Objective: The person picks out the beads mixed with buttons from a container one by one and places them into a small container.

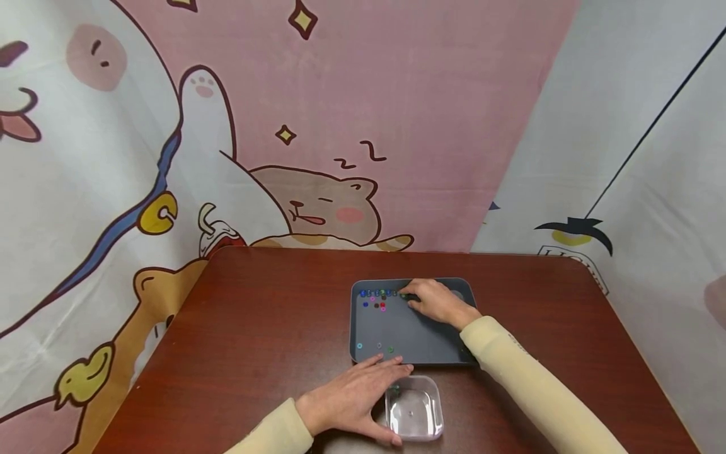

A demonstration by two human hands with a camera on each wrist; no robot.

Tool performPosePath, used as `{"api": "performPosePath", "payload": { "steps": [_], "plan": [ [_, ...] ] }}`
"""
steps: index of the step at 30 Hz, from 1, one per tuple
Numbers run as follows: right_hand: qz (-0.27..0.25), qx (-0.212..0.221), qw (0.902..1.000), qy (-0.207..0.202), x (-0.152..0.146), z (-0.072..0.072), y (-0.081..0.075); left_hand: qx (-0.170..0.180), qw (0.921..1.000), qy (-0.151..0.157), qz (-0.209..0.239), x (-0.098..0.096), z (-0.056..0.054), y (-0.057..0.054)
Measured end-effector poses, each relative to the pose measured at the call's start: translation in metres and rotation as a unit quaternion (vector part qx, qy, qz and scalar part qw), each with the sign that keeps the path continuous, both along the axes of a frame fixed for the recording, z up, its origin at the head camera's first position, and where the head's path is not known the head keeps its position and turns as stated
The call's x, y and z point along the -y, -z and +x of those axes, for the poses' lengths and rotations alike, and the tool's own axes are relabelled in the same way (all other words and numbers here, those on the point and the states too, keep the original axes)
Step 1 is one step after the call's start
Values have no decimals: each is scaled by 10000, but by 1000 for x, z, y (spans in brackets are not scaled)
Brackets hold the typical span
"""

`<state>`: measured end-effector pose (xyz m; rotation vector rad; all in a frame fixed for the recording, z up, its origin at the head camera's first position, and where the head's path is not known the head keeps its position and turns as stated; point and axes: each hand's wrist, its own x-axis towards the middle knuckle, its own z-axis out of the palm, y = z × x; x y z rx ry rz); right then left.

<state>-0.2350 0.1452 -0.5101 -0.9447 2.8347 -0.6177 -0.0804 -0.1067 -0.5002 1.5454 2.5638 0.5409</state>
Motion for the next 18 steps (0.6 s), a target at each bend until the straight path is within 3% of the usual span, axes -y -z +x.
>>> {"api": "performPosePath", "payload": {
  "steps": [18],
  "plan": [
    [-35,-476,9988,139,1,-1,6,126,9999,-10,-85,-1,0,-2]
  ]
}}
